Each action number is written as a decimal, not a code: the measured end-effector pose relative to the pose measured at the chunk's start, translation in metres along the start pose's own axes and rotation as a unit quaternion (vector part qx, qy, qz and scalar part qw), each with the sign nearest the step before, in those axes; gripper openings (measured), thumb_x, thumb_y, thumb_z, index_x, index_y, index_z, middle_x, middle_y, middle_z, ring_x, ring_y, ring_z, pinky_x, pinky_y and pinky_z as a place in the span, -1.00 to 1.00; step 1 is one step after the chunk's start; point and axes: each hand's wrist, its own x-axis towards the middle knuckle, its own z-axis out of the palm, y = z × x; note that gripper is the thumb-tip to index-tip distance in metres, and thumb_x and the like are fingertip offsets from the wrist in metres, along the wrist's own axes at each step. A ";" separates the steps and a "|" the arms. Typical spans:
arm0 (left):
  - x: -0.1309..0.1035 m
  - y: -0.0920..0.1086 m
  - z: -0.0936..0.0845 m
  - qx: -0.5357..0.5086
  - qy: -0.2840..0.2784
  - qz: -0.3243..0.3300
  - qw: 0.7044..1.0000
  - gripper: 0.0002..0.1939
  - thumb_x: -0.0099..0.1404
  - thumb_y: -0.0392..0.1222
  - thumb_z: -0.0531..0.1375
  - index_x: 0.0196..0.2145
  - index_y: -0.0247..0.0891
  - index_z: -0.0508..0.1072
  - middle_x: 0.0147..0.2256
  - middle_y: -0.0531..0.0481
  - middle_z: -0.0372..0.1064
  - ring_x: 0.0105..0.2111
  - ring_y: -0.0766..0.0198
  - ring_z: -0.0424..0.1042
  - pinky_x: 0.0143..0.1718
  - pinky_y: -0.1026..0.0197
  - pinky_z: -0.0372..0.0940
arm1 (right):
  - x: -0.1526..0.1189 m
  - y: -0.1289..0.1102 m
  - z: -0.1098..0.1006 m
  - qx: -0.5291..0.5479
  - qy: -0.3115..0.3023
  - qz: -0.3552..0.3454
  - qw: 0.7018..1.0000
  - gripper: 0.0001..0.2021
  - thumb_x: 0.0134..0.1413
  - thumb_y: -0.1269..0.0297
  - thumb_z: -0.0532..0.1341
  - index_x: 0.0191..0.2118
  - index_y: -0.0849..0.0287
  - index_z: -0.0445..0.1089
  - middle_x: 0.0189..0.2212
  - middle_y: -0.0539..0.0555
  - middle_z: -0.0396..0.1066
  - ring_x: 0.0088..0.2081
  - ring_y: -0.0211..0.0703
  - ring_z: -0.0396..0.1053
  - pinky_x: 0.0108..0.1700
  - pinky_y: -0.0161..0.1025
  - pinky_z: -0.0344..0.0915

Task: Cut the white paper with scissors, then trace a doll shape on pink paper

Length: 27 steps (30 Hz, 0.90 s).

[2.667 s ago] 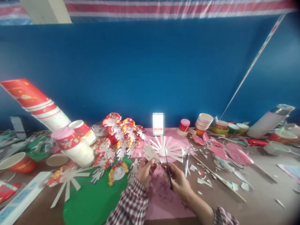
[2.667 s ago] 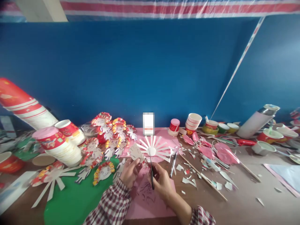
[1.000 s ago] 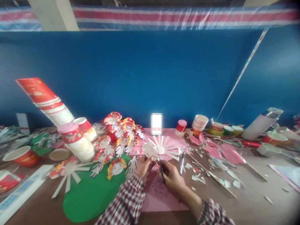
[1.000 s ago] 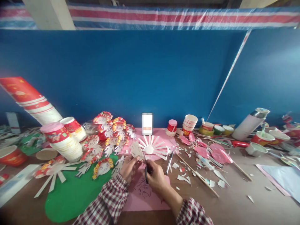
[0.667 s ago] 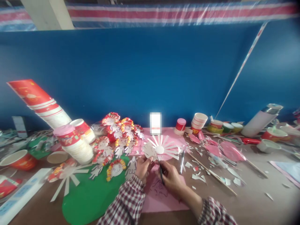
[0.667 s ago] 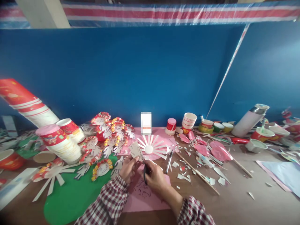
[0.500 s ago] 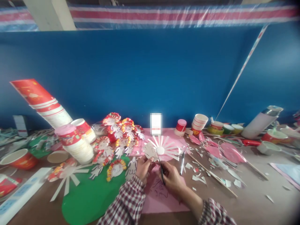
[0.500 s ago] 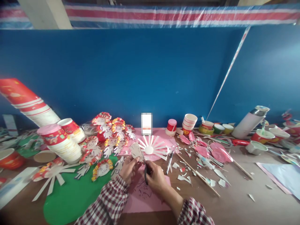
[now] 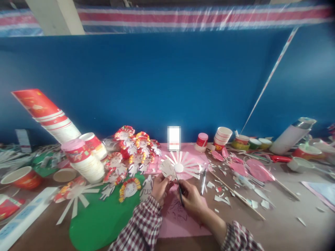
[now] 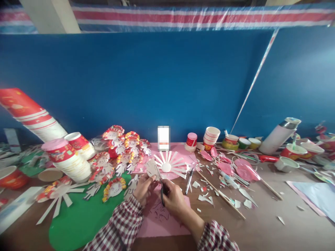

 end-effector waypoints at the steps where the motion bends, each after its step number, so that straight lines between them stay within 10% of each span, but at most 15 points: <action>1: 0.000 0.000 0.000 0.000 -0.001 -0.001 1.000 -0.75 -0.07 -0.19 0.33 -0.37 -0.26 0.44 -0.45 0.03 0.40 -0.46 0.32 0.39 -0.38 0.27 0.30 | 0.000 -0.001 -0.001 -0.001 0.000 0.000 1.000 -0.83 0.09 0.27 0.12 -0.22 0.19 0.36 -0.44 0.01 0.39 -0.44 -0.25 0.28 -0.41 -0.35 0.16; 27: -0.001 0.002 0.003 0.010 0.002 0.013 1.000 -0.78 -0.08 -0.19 0.33 -0.41 -0.24 0.44 -0.43 -0.01 0.43 -0.40 0.23 0.43 -0.31 0.18 0.32 | -0.001 -0.005 -0.001 0.002 0.000 0.007 1.000 -0.82 0.08 0.25 0.12 -0.26 0.20 0.38 -0.49 -0.01 0.36 -0.49 -0.29 0.23 -0.45 -0.38 0.13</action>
